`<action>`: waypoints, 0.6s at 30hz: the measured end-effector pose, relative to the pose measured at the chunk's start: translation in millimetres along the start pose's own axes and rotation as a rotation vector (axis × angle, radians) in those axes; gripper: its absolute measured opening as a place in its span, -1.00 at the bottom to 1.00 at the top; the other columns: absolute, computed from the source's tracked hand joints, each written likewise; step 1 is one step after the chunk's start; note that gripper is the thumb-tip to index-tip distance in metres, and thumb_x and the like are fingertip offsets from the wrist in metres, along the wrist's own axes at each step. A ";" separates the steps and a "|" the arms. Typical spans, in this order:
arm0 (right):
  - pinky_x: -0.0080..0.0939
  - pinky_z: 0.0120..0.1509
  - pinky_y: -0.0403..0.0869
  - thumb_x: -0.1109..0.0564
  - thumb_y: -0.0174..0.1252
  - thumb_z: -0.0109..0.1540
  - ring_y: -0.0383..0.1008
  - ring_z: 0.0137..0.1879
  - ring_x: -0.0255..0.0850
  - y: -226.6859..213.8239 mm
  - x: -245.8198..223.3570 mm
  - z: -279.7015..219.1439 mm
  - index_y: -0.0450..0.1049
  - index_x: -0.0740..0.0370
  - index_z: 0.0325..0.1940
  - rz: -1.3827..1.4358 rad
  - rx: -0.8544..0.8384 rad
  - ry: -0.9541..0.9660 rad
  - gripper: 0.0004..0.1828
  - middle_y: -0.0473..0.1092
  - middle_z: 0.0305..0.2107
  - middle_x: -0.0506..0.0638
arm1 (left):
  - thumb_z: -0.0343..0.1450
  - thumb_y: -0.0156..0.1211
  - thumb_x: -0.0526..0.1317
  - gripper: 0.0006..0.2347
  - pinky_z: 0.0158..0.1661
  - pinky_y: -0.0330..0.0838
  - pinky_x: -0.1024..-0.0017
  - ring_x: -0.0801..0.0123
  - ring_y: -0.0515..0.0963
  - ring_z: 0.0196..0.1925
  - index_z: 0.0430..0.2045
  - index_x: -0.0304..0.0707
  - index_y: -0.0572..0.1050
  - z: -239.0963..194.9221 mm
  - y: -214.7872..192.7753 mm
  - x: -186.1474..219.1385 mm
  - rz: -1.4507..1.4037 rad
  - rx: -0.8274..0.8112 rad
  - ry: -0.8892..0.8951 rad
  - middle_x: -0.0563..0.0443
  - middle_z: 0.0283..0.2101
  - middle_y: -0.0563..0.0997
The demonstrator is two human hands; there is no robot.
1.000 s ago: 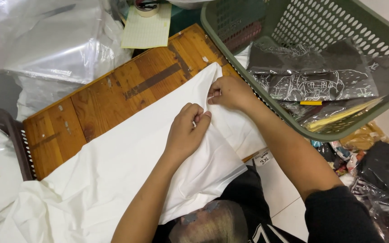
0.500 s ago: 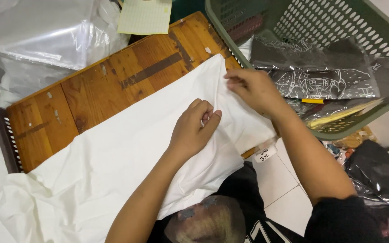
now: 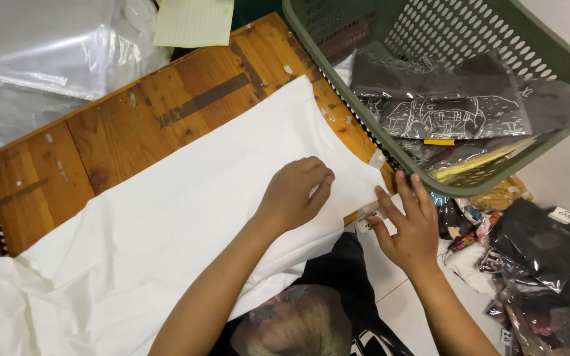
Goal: The person folds a white garment on a wooden table, smoothing and aligning the fabric with both hands. The garment is folded multiple times and placed into a plastic bag.
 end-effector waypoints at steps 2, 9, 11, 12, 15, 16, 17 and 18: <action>0.02 0.17 0.19 -0.08 -0.11 0.17 0.12 0.20 0.14 -0.3 6.5 -4.1 0.36 0.08 0.01 0.047 0.058 0.082 -0.61 0.21 0.07 0.13 | 0.22 -0.03 -0.43 -0.83 -0.27 0.37 0.36 0.19 0.48 -0.34 -0.37 -0.36 0.45 -4.9 -17.2 3.3 0.169 0.260 0.135 -0.10 -0.45 0.47; 0.00 0.30 0.01 -0.12 -0.10 0.12 0.07 0.24 0.00 38.2 -15.0 0.6 0.20 0.21 0.14 0.095 -0.134 -0.059 -0.42 0.17 0.08 0.12 | 0.37 -0.30 -0.01 -0.52 0.20 -0.44 0.18 0.10 -0.17 0.31 0.13 -0.32 0.04 -5.4 10.3 -25.1 0.516 -0.200 -0.196 -0.26 0.24 -0.04; -0.01 0.34 -0.06 -0.19 -0.31 0.19 0.01 0.27 -0.05 41.8 -12.3 -1.3 0.14 0.21 0.19 0.116 -0.138 -0.020 -0.40 0.11 0.13 0.09 | 0.36 -0.33 0.03 -0.50 0.21 -0.47 0.19 0.12 -0.18 0.31 0.13 -0.29 0.02 -4.9 10.2 -26.1 0.507 -0.217 -0.209 -0.23 0.25 -0.05; -0.01 0.34 -0.06 -0.19 -0.31 0.19 0.01 0.27 -0.05 42.6 -12.0 -0.9 0.14 0.21 0.19 0.120 -0.143 -0.018 -0.40 0.11 0.13 0.09 | 0.36 -0.33 0.03 -0.50 0.21 -0.47 0.19 0.12 -0.18 0.31 0.13 -0.29 0.02 -4.7 9.6 -27.3 0.505 -0.222 -0.213 -0.23 0.25 -0.05; 0.03 0.35 -0.12 -0.23 -0.31 0.18 -0.06 0.31 -0.03 45.3 -13.7 -2.4 0.10 0.19 0.21 0.122 -0.199 0.002 -0.36 0.05 0.17 0.08 | 0.35 -0.31 0.04 -0.50 0.21 -0.43 0.18 0.10 -0.16 0.30 0.13 -0.25 0.04 -3.4 11.9 -33.3 0.493 -0.211 -0.192 -0.21 0.25 -0.03; 0.01 0.35 -0.13 -0.28 -0.37 0.17 -0.07 0.31 -0.03 42.9 -16.7 0.8 0.10 0.17 0.21 0.117 -0.186 -0.001 -0.33 0.04 0.17 0.07 | 0.33 -0.29 0.05 -0.50 0.18 -0.31 0.17 0.11 -0.07 0.28 0.11 -0.20 0.09 0.0 11.8 -36.6 0.547 -0.192 -0.151 -0.18 0.22 0.04; 0.00 0.35 -0.14 -0.32 -0.42 0.17 -0.09 0.31 -0.03 40.2 -19.8 4.0 0.10 0.15 0.21 0.111 -0.172 -0.004 -0.30 0.04 0.18 0.06 | 0.31 -0.26 0.06 -0.51 0.16 -0.19 0.15 0.12 0.01 0.25 0.09 -0.15 0.14 3.3 11.6 -39.5 0.601 -0.172 -0.110 -0.14 0.20 0.11; 0.00 0.35 -0.14 -0.32 -0.42 0.17 -0.09 0.31 -0.03 39.2 -25.6 9.1 0.10 0.15 0.21 0.110 -0.173 -0.003 -0.30 0.04 0.18 0.06 | 0.31 -0.26 0.06 -0.51 0.16 -0.19 0.15 0.12 0.01 0.25 0.09 -0.15 0.14 12.1 11.3 -49.8 0.600 -0.173 -0.109 -0.14 0.20 0.11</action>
Point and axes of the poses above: each hand's wrist, its own z-axis towards the middle knuckle, its own y-axis out of the palm, x = y × z, the point moved 9 cm from there along z, towards the middle knuckle
